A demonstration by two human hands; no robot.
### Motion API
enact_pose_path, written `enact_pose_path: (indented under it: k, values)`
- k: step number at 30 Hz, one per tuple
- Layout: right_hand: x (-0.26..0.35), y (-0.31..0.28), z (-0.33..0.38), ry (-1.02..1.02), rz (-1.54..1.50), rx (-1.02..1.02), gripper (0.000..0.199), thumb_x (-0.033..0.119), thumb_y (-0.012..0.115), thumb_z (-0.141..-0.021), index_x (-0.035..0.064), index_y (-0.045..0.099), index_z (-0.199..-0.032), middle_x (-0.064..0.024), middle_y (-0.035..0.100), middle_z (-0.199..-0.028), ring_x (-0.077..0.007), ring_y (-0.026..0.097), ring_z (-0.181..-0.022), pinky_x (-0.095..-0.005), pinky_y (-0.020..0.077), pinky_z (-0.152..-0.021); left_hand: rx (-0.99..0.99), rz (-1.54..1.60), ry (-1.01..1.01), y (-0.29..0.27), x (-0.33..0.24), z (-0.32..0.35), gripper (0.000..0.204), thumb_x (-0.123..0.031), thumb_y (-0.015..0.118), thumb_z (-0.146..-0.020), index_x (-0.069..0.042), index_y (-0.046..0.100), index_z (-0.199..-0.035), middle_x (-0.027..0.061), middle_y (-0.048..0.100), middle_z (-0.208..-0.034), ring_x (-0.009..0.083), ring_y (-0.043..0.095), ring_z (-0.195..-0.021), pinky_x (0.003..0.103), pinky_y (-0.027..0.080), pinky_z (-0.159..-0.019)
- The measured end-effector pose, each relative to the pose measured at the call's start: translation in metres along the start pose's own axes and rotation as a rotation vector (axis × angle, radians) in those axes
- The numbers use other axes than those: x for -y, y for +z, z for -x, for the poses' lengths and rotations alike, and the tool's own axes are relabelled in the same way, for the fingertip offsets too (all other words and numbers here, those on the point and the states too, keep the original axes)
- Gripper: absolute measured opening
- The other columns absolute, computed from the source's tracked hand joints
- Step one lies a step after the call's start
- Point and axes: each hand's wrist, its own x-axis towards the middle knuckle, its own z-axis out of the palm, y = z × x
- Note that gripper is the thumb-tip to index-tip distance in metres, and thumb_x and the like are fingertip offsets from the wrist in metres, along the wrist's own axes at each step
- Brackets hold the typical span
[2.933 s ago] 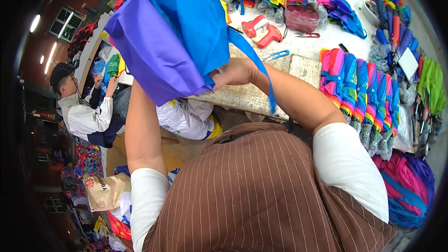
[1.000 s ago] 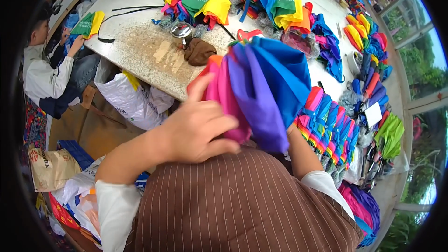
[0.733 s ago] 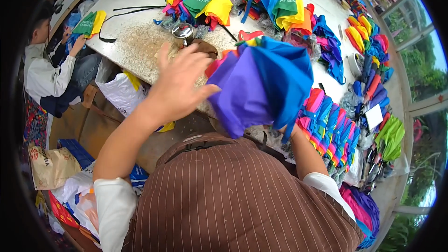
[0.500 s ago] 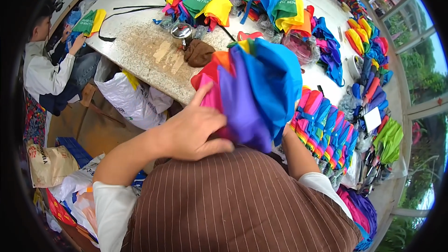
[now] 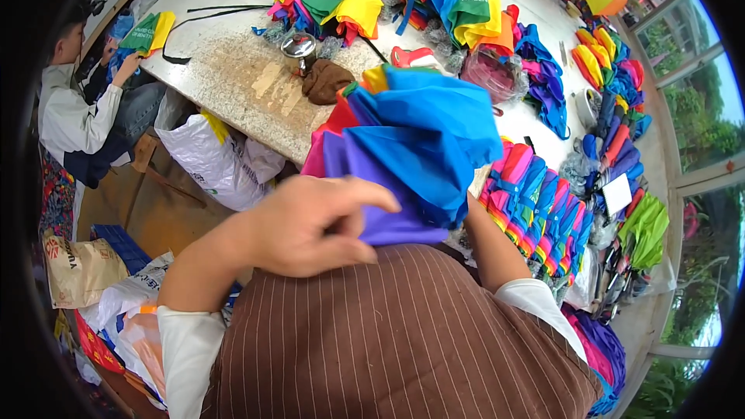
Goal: Folding and securing rainbow-colored umbrellas at a workstation.
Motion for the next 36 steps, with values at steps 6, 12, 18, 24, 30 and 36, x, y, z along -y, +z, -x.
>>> enact_pose_path:
  k: [6, 12, 18, 24, 30, 36]
  values:
    - [0.041, 0.012, 0.026, -0.345, 0.766, 0.095, 0.039, 0.017, 0.064, -0.082, 0.0032, 0.057, -0.118, -0.0161, 0.056, -0.122, -0.0293, 0.052, -0.116, -0.0385, 0.0421, -0.096, -0.304, -0.624, -0.009, -0.019, 0.034, 0.011, 0.051, -0.042, 0.057, -0.086, -0.002, 0.049, -0.117, 0.0151, 0.059, -0.088, 0.0314, 0.057, -0.077, 0.039, 0.043, -0.073]
    - [0.071, 0.024, 0.029, -0.45, 0.875, -0.081, 0.031, 0.015, 0.063, -0.081, 0.0036, 0.061, -0.109, -0.015, 0.06, -0.115, -0.0289, 0.056, -0.108, -0.0376, 0.0446, -0.091, 0.088, -0.138, 0.083, -0.005, -0.006, 0.02, 0.095, -0.069, 0.048, -0.081, -0.001, 0.024, -0.142, 0.0184, 0.061, -0.091, 0.0294, 0.059, -0.079, 0.038, 0.046, -0.076]
    - [0.156, 0.084, 0.017, -0.482, 1.114, -0.176, 0.027, 0.015, 0.062, -0.079, 0.0049, 0.063, -0.103, -0.0132, 0.064, -0.107, -0.0274, 0.061, -0.098, -0.0366, 0.0481, -0.084, -0.336, -0.553, -0.22, -0.033, 0.026, 0.021, 0.054, -0.043, 0.045, -0.094, 0.001, 0.047, -0.125, 0.0182, 0.062, -0.09, 0.03, 0.06, -0.086, 0.04, 0.046, -0.075]
    - [0.173, 0.101, 0.021, -0.085, 1.22, -0.048, 0.036, 0.017, 0.06, -0.078, 0.0055, 0.057, -0.111, -0.017, 0.056, -0.109, -0.0334, 0.056, -0.096, -0.0424, 0.0441, -0.081, -0.01, 0.862, 0.18, -0.023, -0.033, 0.007, 0.076, -0.061, 0.024, -0.094, 0.003, 0.041, -0.131, 0.0156, 0.064, -0.091, 0.0202, 0.062, -0.078, 0.033, 0.049, -0.068]
    - [0.101, 0.05, 0.002, -0.673, 1.27, -0.373, 0.021, 0.009, 0.062, -0.065, 0.0087, 0.066, -0.086, -0.0144, 0.063, -0.081, -0.0352, 0.061, -0.072, -0.0444, 0.0482, -0.06, -0.173, -0.445, -0.263, -0.075, 0.03, 0.033, 0.029, -0.021, 0.043, -0.091, -0.001, 0.061, -0.102, 0.0118, 0.062, -0.074, 0.0212, 0.061, -0.069, 0.032, 0.05, -0.065]
    - [0.127, 0.069, 0.022, -0.56, 0.912, -0.243, 0.028, 0.021, 0.069, -0.068, 0.0128, 0.066, -0.095, -0.0105, 0.064, -0.076, -0.0326, 0.062, -0.07, -0.042, 0.049, -0.058, -0.121, 0.457, 0.245, -0.052, -0.032, -0.004, 0.035, -0.024, 0.044, -0.097, 0.002, 0.059, -0.114, 0.0146, 0.064, -0.106, 0.0209, 0.063, -0.095, 0.032, 0.047, -0.087]
